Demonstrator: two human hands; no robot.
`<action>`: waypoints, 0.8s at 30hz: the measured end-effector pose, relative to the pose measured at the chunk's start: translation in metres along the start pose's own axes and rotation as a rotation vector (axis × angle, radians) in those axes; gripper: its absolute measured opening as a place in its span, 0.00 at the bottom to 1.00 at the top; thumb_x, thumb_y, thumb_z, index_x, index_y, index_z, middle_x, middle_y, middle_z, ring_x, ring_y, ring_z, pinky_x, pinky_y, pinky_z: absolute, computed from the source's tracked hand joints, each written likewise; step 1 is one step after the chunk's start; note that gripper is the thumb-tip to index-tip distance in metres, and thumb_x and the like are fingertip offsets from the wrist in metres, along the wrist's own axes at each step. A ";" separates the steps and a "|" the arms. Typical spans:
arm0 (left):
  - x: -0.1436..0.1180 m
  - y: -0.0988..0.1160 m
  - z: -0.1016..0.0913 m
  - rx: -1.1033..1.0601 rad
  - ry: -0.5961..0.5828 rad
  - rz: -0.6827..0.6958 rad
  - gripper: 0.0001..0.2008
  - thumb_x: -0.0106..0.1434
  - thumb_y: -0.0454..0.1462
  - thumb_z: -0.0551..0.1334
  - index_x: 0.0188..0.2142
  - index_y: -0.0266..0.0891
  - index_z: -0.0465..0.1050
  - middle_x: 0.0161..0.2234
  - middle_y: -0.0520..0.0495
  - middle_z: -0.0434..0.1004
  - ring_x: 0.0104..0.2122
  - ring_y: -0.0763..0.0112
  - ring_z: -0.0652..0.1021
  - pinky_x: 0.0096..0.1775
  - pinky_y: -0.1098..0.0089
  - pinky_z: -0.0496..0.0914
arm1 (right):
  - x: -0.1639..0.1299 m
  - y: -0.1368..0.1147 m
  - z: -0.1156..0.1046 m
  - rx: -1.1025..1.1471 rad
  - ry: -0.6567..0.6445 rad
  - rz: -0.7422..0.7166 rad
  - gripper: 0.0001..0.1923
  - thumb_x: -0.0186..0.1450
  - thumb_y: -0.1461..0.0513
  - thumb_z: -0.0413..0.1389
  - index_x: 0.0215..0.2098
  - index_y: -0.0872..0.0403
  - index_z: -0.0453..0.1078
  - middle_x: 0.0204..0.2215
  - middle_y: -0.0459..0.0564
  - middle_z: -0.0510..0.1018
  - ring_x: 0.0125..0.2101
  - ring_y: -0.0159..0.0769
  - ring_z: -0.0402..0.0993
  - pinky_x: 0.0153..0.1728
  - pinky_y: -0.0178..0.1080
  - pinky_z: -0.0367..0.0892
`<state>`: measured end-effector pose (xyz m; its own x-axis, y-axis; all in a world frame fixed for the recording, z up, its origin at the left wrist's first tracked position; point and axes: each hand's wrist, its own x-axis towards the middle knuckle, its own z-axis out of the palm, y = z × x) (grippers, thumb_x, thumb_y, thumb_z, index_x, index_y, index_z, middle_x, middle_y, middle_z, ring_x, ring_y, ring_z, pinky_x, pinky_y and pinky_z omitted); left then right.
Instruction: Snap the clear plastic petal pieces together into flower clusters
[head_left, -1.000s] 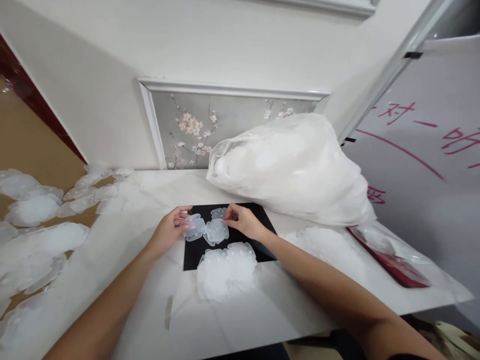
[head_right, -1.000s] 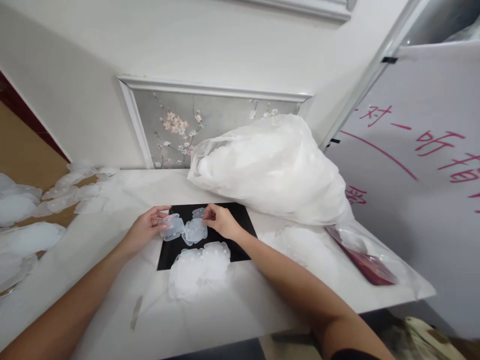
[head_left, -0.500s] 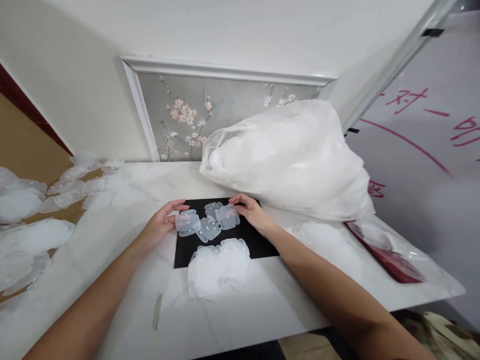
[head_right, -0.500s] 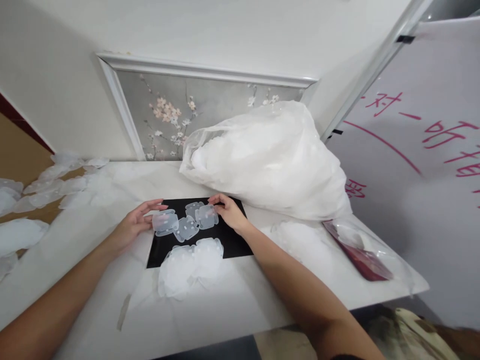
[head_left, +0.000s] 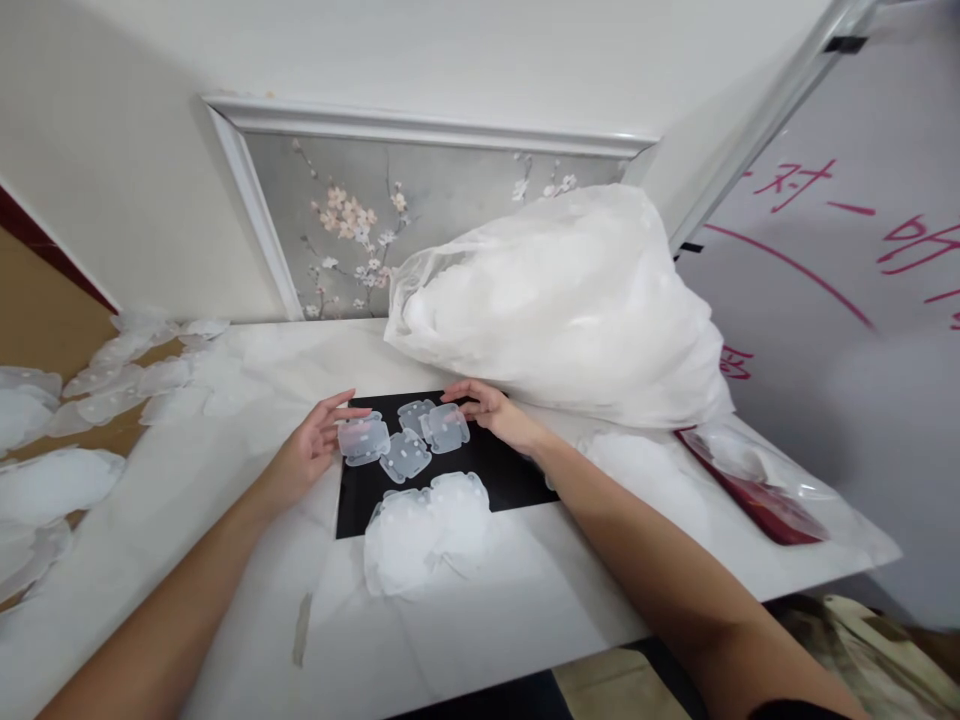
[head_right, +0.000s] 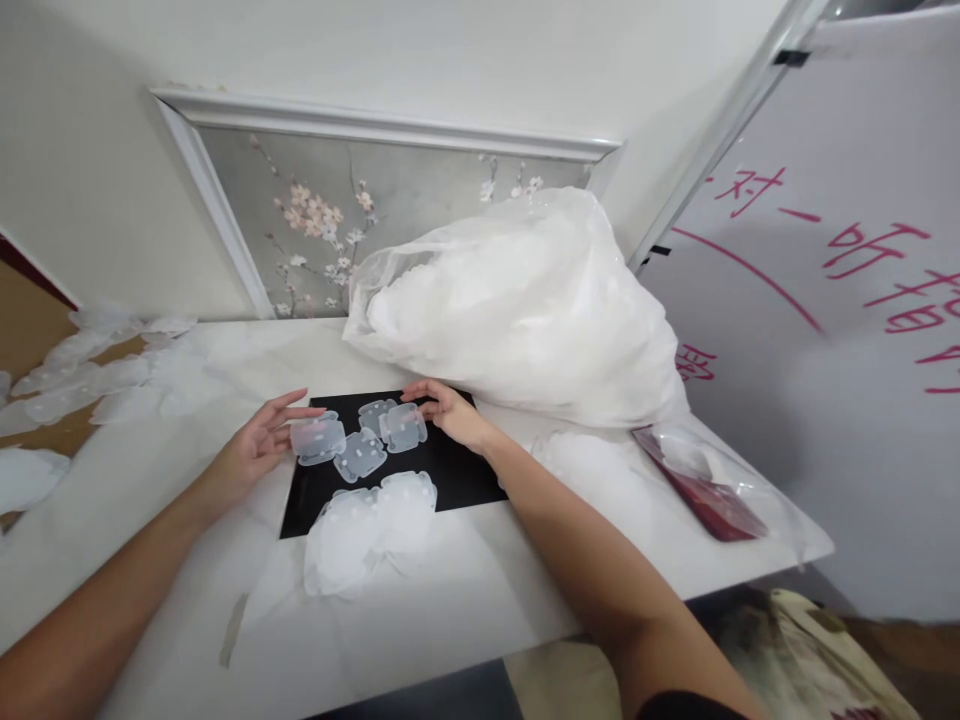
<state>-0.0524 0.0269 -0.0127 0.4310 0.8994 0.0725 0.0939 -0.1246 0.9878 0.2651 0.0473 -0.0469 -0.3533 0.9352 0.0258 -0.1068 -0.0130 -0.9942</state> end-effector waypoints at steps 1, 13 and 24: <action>0.000 0.000 0.000 0.003 -0.001 0.005 0.37 0.51 0.26 0.60 0.61 0.47 0.60 0.59 0.39 0.71 0.52 0.58 0.77 0.55 0.56 0.68 | -0.001 -0.001 -0.001 -0.022 -0.017 -0.012 0.33 0.40 0.72 0.44 0.45 0.50 0.68 0.49 0.47 0.75 0.42 0.35 0.77 0.45 0.40 0.68; -0.001 0.000 0.002 0.069 -0.009 0.041 0.35 0.55 0.28 0.62 0.62 0.47 0.60 0.58 0.39 0.72 0.54 0.59 0.76 0.58 0.53 0.66 | -0.001 0.005 -0.006 -0.331 -0.161 -0.184 0.31 0.44 0.75 0.44 0.43 0.52 0.72 0.58 0.52 0.67 0.47 0.36 0.75 0.48 0.44 0.69; 0.000 0.013 0.007 0.598 0.313 -0.012 0.11 0.55 0.46 0.66 0.32 0.44 0.81 0.32 0.46 0.80 0.34 0.62 0.77 0.40 0.63 0.71 | -0.007 -0.010 0.022 -0.162 0.056 -0.124 0.09 0.62 0.55 0.61 0.37 0.51 0.76 0.39 0.50 0.81 0.43 0.42 0.77 0.51 0.47 0.67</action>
<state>-0.0447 0.0220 -0.0007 0.1552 0.9699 0.1875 0.6163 -0.2434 0.7490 0.2484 0.0332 -0.0346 -0.2941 0.9443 0.1477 0.0063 0.1564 -0.9877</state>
